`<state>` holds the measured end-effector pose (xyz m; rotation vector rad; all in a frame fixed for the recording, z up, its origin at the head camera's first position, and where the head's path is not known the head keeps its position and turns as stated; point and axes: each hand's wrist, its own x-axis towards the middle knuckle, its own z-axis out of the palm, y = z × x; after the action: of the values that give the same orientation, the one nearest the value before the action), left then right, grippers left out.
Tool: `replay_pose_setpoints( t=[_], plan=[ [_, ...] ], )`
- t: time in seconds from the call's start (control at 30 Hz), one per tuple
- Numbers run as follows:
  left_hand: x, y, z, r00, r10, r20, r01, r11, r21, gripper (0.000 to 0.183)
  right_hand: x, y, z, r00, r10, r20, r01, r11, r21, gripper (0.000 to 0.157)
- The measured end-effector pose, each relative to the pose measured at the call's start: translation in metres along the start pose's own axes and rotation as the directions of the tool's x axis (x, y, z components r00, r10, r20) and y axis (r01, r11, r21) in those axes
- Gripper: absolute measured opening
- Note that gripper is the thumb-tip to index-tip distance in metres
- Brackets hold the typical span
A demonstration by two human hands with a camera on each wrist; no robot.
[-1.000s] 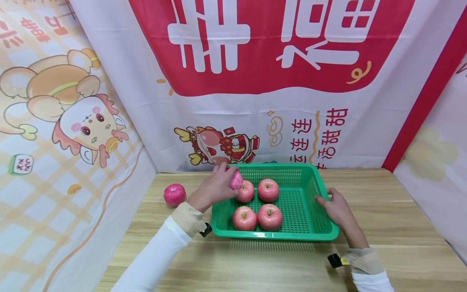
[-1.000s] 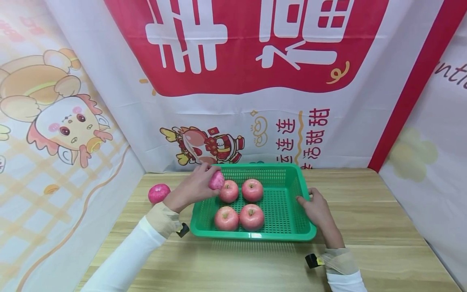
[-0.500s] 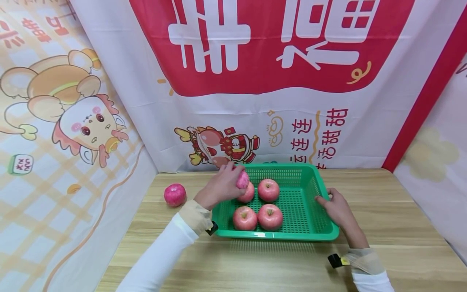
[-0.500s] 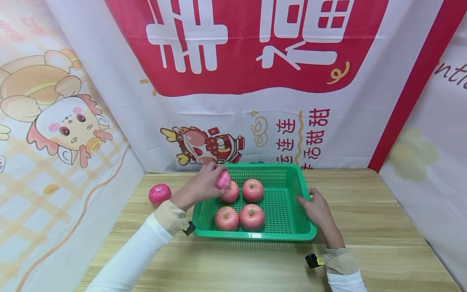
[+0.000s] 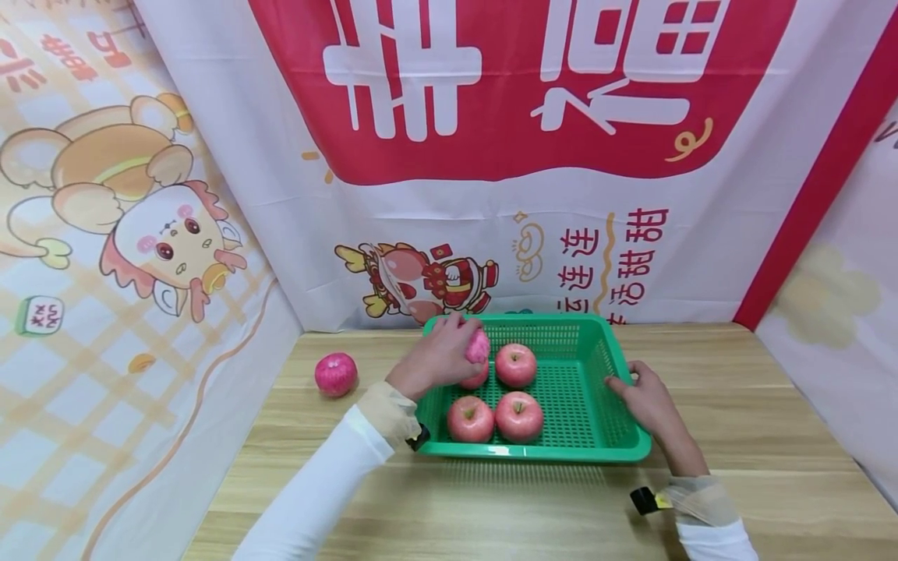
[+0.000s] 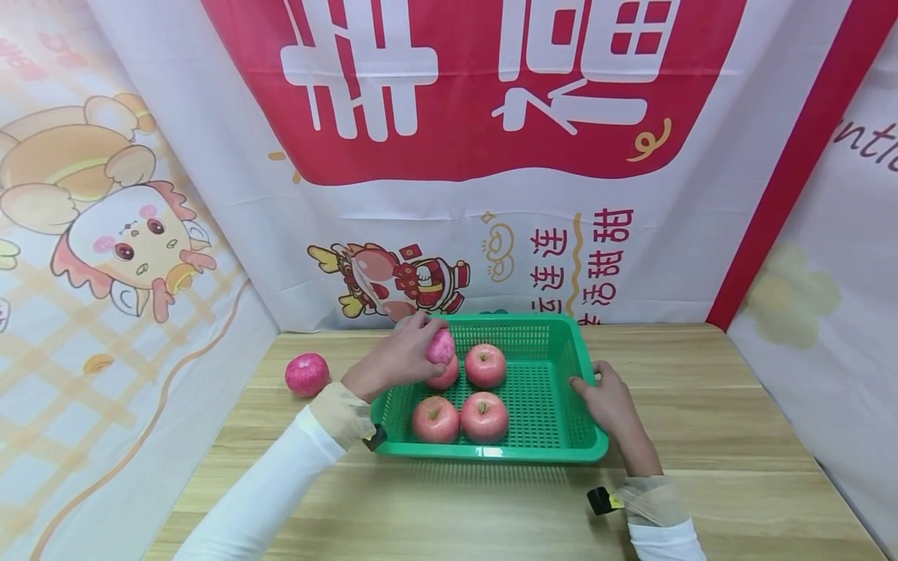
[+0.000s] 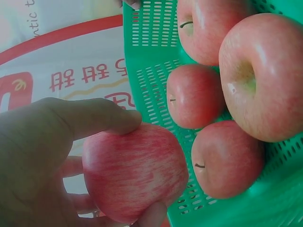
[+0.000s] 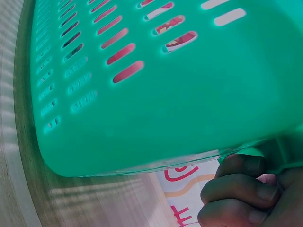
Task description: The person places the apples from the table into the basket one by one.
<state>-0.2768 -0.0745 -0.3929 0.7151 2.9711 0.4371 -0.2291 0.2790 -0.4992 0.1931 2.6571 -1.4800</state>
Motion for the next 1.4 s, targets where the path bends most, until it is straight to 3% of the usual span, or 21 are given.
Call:
replay_pose_setpoints(
  t=[0.9, 1.4],
  plan=[
    [0.015, 0.020, 0.013, 0.997, -0.004, 0.075, 0.006, 1.000, -0.021, 0.066, 0.001, 0.001, -0.001, 1.000, 0.002, 0.009, -0.002, 1.000, -0.007, 0.050],
    [0.024, 0.030, 0.021, 0.995, 0.048, 0.083, -0.048, 0.999, -0.004, 0.066, 0.001, 0.002, 0.000, 1.000, -0.006, 0.001, 0.006, 1.000, -0.006, 0.050]
  ],
)
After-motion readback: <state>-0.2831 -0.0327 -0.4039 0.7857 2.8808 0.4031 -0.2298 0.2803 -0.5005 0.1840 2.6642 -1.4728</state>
